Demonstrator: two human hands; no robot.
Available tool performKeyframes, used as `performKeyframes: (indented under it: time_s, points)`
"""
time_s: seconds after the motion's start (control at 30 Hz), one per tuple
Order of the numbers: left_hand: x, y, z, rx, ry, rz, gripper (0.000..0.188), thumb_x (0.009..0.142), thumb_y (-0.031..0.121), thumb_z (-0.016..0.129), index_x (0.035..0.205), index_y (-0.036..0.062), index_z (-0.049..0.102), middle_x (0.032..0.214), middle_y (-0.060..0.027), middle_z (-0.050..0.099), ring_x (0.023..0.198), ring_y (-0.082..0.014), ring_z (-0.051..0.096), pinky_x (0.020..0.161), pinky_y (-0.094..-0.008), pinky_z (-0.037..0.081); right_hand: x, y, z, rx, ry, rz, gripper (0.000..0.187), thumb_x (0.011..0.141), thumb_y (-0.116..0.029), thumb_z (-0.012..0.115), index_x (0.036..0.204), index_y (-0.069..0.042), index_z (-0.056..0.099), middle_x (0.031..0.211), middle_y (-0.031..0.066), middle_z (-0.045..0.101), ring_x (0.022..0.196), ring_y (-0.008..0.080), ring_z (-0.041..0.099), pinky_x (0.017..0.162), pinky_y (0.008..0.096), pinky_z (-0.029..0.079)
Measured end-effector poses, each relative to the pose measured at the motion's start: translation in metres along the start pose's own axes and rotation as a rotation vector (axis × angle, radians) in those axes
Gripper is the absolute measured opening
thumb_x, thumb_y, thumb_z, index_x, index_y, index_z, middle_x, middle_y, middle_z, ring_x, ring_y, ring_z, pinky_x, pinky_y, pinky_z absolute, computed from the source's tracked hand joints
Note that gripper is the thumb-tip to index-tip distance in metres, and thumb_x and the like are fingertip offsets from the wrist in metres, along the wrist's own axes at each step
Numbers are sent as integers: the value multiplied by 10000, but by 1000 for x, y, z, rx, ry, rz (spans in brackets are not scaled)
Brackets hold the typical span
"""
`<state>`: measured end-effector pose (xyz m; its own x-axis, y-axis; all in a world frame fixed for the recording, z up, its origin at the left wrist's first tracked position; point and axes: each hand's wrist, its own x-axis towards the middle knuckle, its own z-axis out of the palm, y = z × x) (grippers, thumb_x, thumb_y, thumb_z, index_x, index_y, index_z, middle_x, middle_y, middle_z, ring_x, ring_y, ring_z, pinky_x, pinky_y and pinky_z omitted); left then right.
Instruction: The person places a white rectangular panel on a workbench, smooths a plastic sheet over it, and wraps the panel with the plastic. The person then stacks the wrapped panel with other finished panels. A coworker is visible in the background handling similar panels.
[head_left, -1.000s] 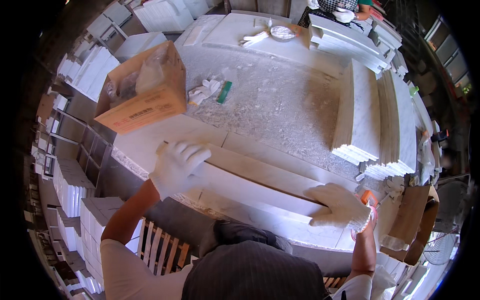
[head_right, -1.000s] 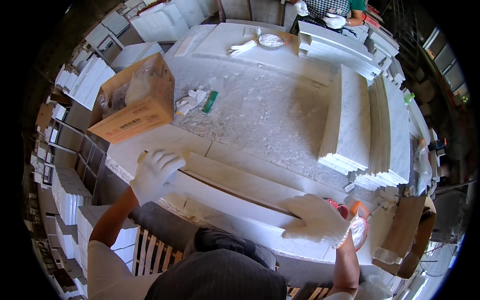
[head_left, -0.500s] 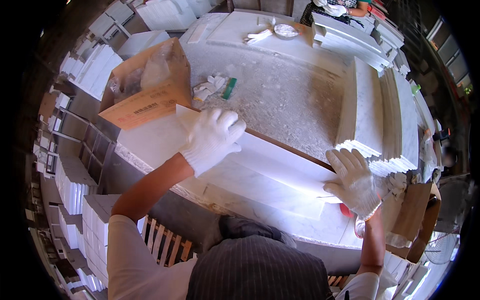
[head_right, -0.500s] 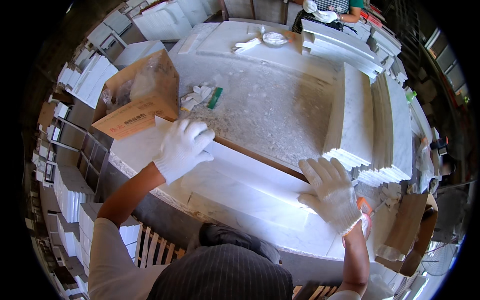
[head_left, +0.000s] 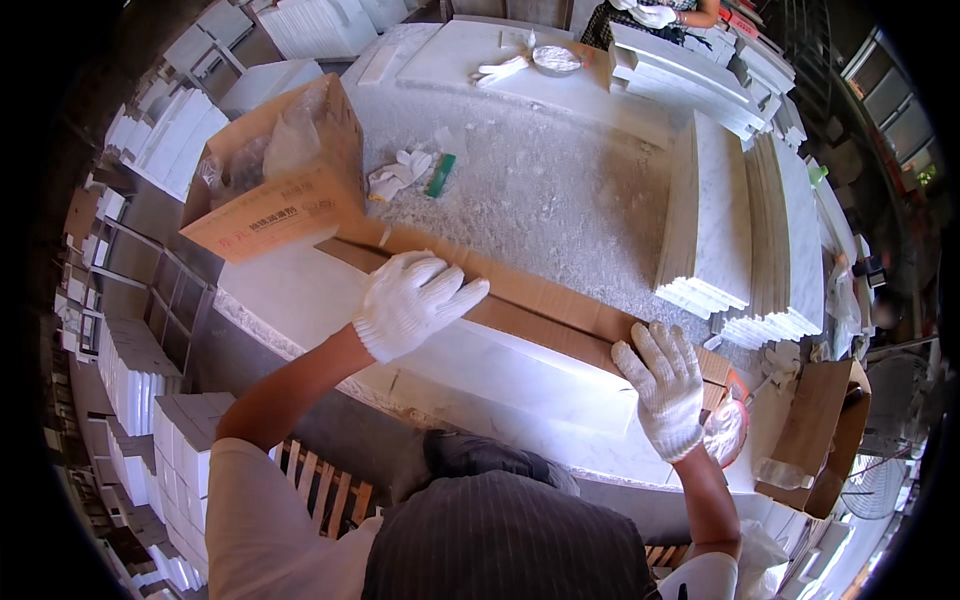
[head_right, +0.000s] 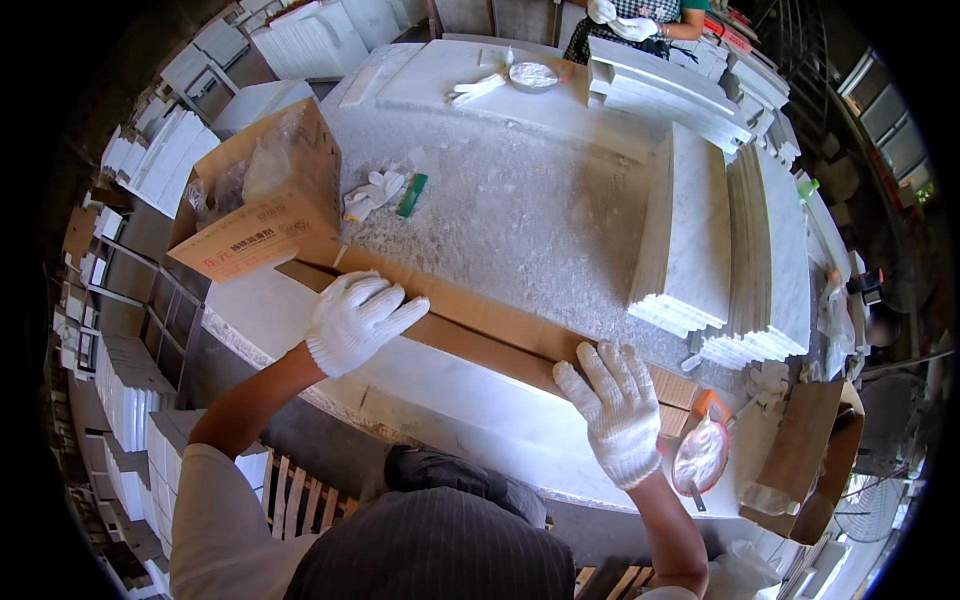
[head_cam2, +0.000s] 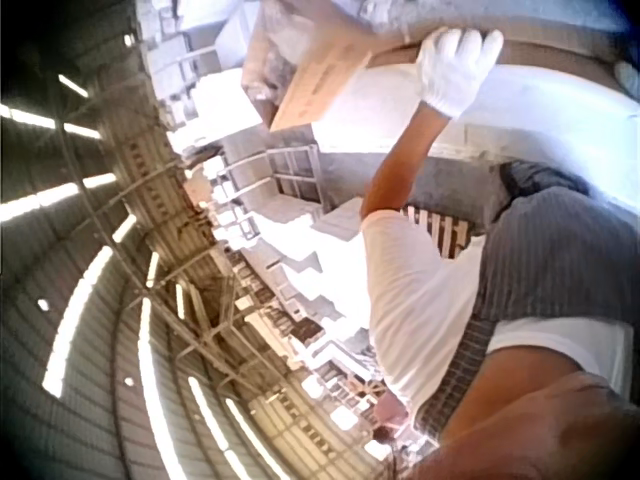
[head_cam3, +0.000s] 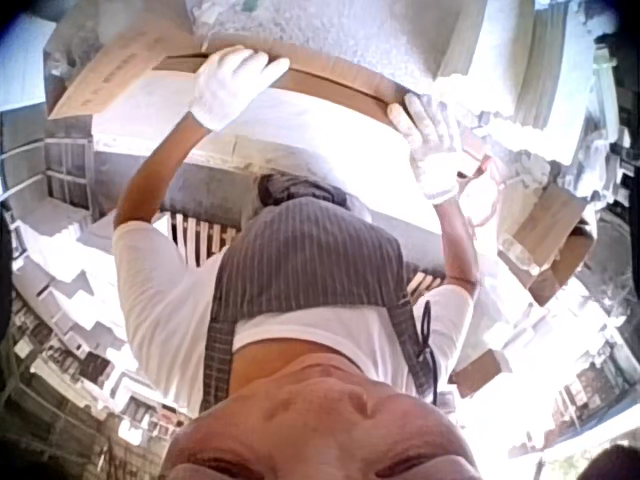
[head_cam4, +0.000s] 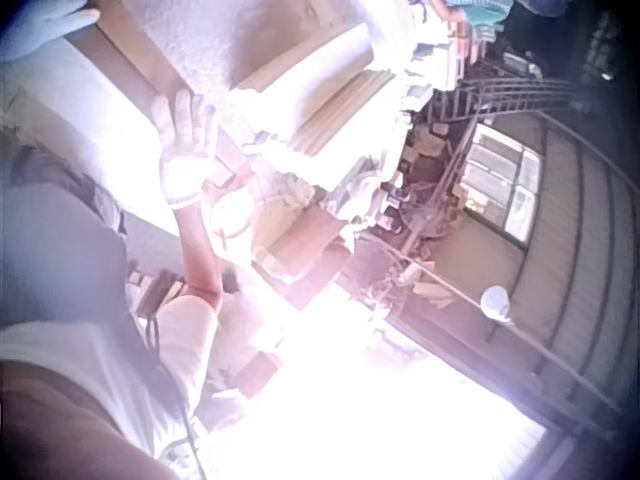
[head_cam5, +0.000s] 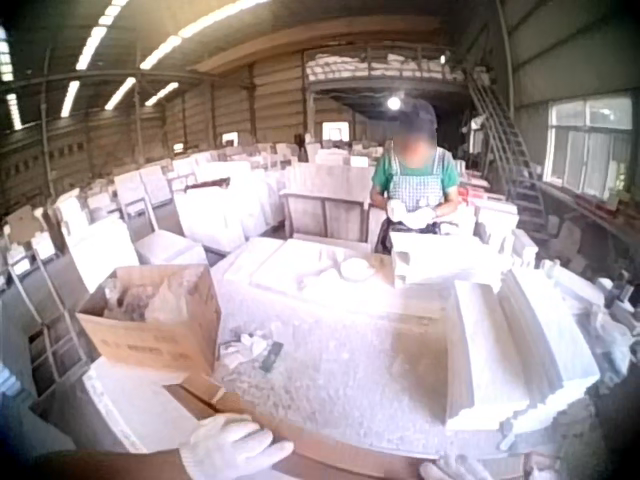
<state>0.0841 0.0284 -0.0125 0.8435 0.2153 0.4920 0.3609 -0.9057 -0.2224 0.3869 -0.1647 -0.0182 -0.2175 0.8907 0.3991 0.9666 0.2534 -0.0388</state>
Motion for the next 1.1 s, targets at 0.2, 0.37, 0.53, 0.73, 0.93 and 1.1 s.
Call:
performKeyframes:
  time_s: [0.2,0.37,0.53,0.73,0.93,1.1]
  points:
    - [-9,16,16,-23,47,-135,202,836,145,580,1004,101,682,1060,-75,654,1037,-262,600,968,-489,424,5,-14,-11,59,-58,37,391,789,-193,681,1167,-99,659,1211,185,620,1165,403,562,1023,565,400]
    - [-1,6,-5,-352,-30,-234,240,836,196,649,1037,71,690,1167,-77,647,1127,-299,573,1005,-470,409,4,-5,-12,167,-25,79,405,802,-275,704,1152,-73,681,1255,202,606,1157,417,560,1015,537,411]
    - [12,-4,-30,-621,-322,-408,336,765,173,759,1095,135,708,1215,-60,634,1085,-298,581,963,-429,445,11,-12,-15,275,-27,237,468,737,-244,764,1169,-86,679,1246,196,614,1164,409,559,1006,490,431]
    - [22,-4,-18,-280,-423,-212,438,793,302,721,1197,157,634,1205,-57,627,1077,-289,544,989,-428,389,18,-12,-9,206,-16,233,416,738,-232,753,1100,-52,655,1046,133,668,948,308,637,836,426,495]
    - [29,7,-13,-215,-650,-215,418,794,287,722,1166,114,647,1104,-84,651,1043,-287,562,944,-419,412,5,-18,17,80,0,316,249,742,-221,750,960,-128,673,800,47,651,724,235,625,660,381,476]
    - [41,17,-7,-412,-540,-172,362,809,337,711,1080,99,675,1038,-101,666,1004,-280,591,841,-399,468,5,-21,17,61,61,300,274,727,-227,765,963,-130,665,807,45,651,729,239,625,669,384,481]
